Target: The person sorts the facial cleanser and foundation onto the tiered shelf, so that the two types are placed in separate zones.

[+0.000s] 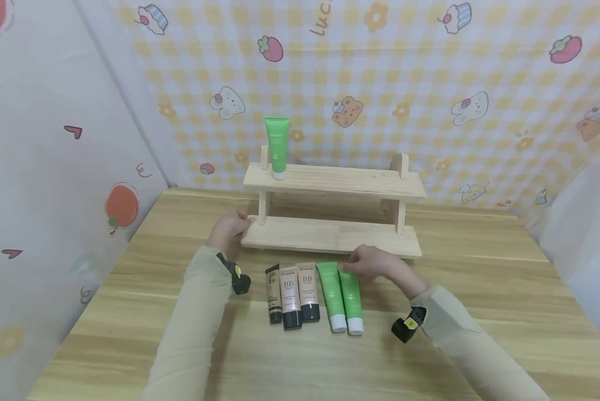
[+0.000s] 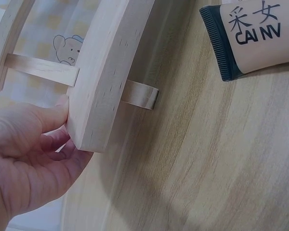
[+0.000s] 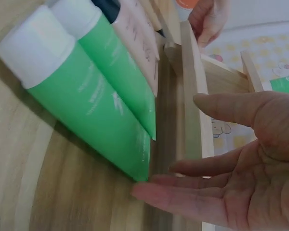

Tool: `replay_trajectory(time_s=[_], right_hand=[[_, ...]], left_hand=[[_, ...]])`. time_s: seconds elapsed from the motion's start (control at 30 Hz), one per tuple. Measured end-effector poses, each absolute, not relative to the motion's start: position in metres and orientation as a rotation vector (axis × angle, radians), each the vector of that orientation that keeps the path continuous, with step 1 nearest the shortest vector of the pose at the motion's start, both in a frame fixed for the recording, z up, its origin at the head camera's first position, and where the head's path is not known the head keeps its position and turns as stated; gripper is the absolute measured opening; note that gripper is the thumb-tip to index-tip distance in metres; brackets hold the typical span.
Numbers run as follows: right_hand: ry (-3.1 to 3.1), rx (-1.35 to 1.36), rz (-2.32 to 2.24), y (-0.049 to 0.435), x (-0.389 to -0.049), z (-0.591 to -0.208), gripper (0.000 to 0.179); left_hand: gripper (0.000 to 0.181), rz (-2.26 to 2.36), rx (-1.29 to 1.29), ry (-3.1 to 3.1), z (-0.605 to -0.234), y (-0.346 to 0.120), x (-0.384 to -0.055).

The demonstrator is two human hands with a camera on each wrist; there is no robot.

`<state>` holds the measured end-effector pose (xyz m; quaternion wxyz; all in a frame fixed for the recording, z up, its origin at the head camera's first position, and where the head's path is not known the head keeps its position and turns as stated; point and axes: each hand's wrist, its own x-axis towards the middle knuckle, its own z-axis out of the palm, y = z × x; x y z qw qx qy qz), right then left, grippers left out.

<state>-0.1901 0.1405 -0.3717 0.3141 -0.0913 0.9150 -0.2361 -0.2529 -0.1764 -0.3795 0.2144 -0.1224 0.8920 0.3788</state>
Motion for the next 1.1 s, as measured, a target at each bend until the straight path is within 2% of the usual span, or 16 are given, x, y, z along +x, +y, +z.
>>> replay_trajectory(time_s=[0.27,0.43,0.6,1.1], right_hand=[[2.502,-0.193,-0.551,0.144,-0.180,-0.382,0.051],[2.454,-0.116,-0.642,0.144,-0.179,-0.391,0.033],[2.340,-0.026,-0.816,0.142,-0.180,-0.398,0.029],[2.293,-0.071,-0.921,0.144,-0.181,-0.397,0.038]], left_hand=[[0.051,1.012,-0.339,2.466,-0.377,-0.178,-0.254],[0.051,0.999,-0.331,2.484,-0.378,-0.178,-0.255],[0.051,1.008,-0.334,2.465,-0.380,-0.179,-0.255],[0.050,1.018,-0.368,2.477,-0.381,-0.177,-0.255]])
